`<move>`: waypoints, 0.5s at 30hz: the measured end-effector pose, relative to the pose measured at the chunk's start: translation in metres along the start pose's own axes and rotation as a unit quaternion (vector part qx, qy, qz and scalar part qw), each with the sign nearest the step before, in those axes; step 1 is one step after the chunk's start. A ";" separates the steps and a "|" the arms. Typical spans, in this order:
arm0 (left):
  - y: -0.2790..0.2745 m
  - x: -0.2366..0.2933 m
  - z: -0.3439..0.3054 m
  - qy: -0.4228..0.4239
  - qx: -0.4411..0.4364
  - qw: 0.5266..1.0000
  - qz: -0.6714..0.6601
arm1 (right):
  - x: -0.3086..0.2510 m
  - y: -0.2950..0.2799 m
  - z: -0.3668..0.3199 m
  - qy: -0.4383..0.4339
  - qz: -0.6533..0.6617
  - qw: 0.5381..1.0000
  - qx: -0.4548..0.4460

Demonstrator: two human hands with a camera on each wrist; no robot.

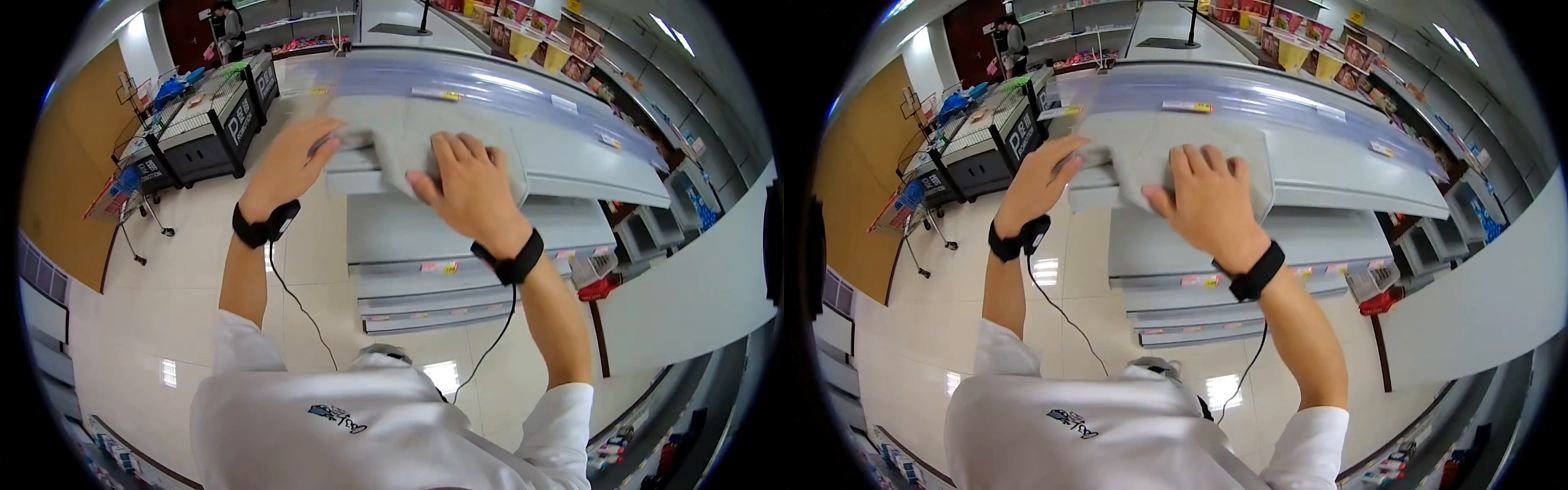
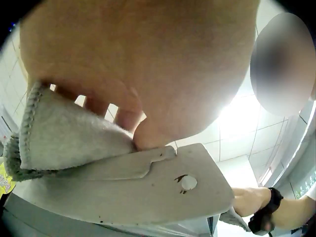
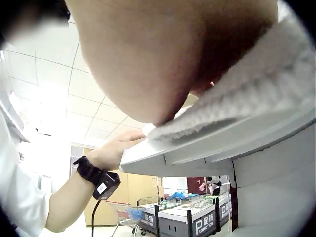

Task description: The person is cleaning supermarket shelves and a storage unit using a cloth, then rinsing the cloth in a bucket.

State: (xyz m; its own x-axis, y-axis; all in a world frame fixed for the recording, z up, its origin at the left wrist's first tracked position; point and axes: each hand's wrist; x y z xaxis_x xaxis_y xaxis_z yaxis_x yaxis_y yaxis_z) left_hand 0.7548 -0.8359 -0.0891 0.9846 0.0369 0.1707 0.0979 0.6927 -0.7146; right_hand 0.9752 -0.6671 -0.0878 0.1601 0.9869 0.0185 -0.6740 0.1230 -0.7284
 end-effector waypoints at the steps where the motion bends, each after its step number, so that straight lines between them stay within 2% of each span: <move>1: -0.002 0.000 0.002 -0.004 0.001 1.000 0.005 | 0.002 0.000 -0.001 -0.023 0.010 0.999 0.028; 3: -0.005 0.007 0.000 -0.079 -0.022 0.995 -0.052 | 0.008 0.002 -0.005 -0.036 0.019 0.999 0.036; 4: -0.008 0.012 0.002 -0.089 -0.021 0.995 -0.044 | 0.012 0.002 -0.006 -0.048 0.022 0.997 0.048; 8: -0.026 0.034 0.012 -0.101 -0.094 0.990 0.001 | 0.027 0.003 -0.012 -0.061 0.035 0.995 0.074; 10: -0.030 0.051 0.017 -0.105 -0.117 0.987 0.017 | 0.041 0.006 -0.020 -0.075 0.039 0.990 0.116; 12: -0.031 0.072 0.026 -0.099 -0.176 0.979 0.012 | 0.057 0.001 -0.027 -0.080 0.056 0.987 0.126; 15: -0.012 0.108 0.036 -0.120 -0.173 0.976 0.055 | 0.084 -0.008 -0.042 -0.079 0.070 0.984 0.141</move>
State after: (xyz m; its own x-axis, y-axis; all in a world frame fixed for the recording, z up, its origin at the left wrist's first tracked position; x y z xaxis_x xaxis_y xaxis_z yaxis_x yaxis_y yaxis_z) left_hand 0.8547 -0.8139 -0.0376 0.9340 0.2938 0.2034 0.0763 0.3920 -0.9168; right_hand 1.0241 -0.5892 -0.1089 -0.0486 0.9974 0.0535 -0.8582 -0.0142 -0.5132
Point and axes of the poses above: each hand's wrist, its own z-axis towards the middle knuckle, its own y-axis out of the palm, x = y × z, and after that the axes turned 6 degrees about z, right-handed
